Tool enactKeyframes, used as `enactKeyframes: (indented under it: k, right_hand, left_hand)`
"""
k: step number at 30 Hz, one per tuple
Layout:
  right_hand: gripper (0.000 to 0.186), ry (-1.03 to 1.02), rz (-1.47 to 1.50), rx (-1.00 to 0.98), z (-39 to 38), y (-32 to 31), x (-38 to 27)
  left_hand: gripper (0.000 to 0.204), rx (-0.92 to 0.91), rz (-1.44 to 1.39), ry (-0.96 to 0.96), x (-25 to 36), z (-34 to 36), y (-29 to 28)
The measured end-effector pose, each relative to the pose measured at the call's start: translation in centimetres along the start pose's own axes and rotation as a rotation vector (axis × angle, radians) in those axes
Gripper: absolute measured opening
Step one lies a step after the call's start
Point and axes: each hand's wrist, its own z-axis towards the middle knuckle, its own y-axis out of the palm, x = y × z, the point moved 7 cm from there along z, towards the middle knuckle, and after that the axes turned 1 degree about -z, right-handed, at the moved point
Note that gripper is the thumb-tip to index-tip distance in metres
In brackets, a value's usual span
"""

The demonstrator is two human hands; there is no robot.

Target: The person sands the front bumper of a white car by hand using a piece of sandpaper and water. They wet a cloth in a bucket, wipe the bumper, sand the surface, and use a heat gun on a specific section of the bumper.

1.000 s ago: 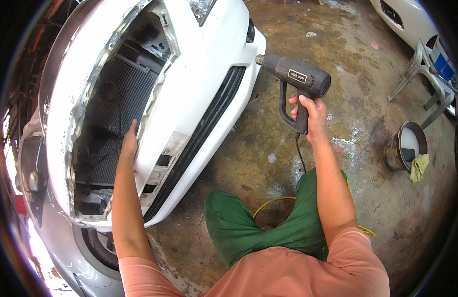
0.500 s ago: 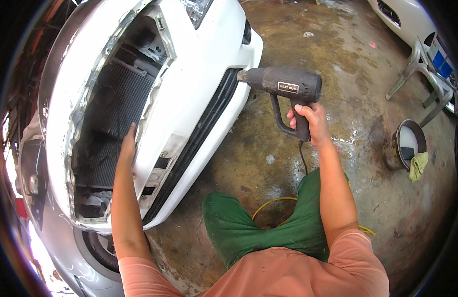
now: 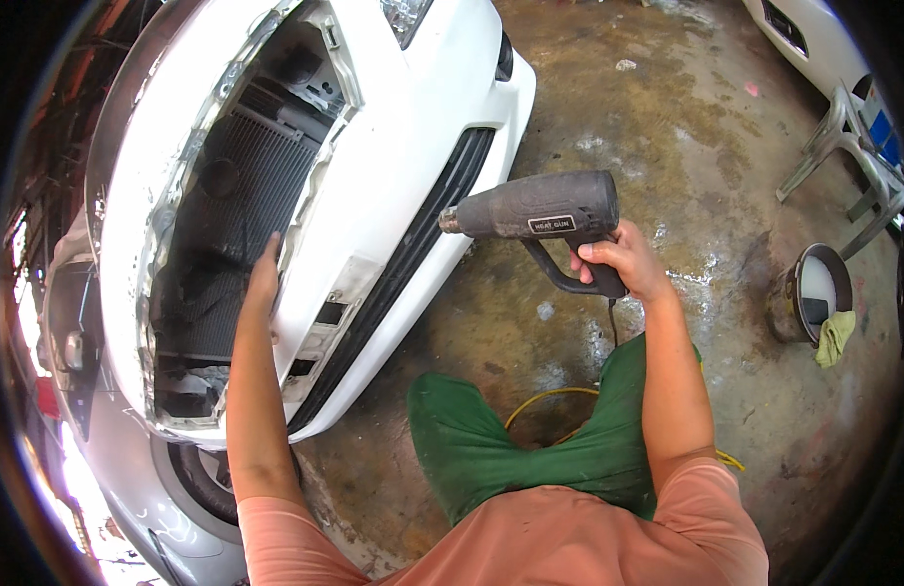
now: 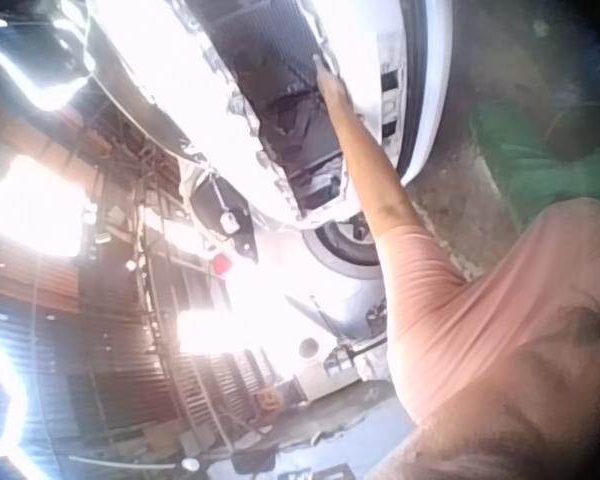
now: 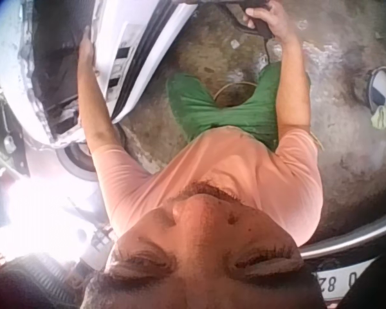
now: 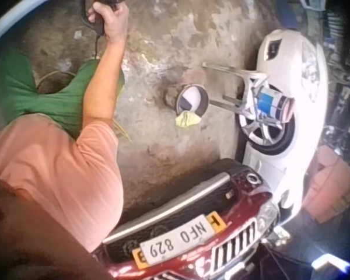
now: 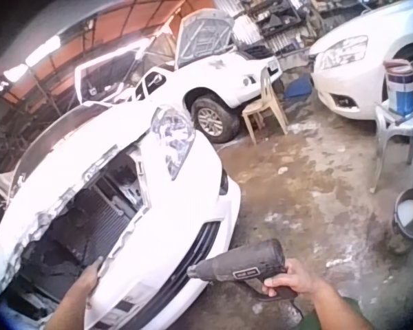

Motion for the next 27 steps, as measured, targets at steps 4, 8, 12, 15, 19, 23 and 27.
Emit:
enactKeyframes:
  k: [4,8,12,15,19,23,27]
  right_hand:
    - [0.020,-0.049,0.050,0.062,0.3,0.0,-0.3]
    - [0.021,-0.084,0.079,0.226,0.7,-1.9,0.1]
    - [0.024,-0.129,0.078,0.382,0.9,-2.8,0.0]
    - [0.025,-0.164,0.075,0.499,0.8,-3.7,0.1]
    - [0.026,-0.179,0.079,0.517,0.9,-4.0,0.2]
    - [0.026,-0.206,0.095,0.548,0.8,-3.9,0.0]
    - [0.025,-0.213,0.100,0.575,0.7,-4.2,-0.2]
  left_hand:
    - [0.082,-0.008,-0.010,0.025,-0.1,0.0,-0.6]
    - [0.080,-0.012,-0.022,0.030,0.5,-0.6,0.1]
    - [0.081,-0.010,-0.032,0.022,-0.1,-0.1,-0.4]
    - [0.081,-0.033,-0.026,0.064,0.1,0.1,0.0]
    - [0.082,-0.031,-0.004,0.062,-0.3,0.7,-0.3]
    - [0.077,0.007,0.012,0.046,-0.9,1.3,-0.9]
    - [0.074,0.015,-0.044,-0.008,-1.1,1.2,-0.4]
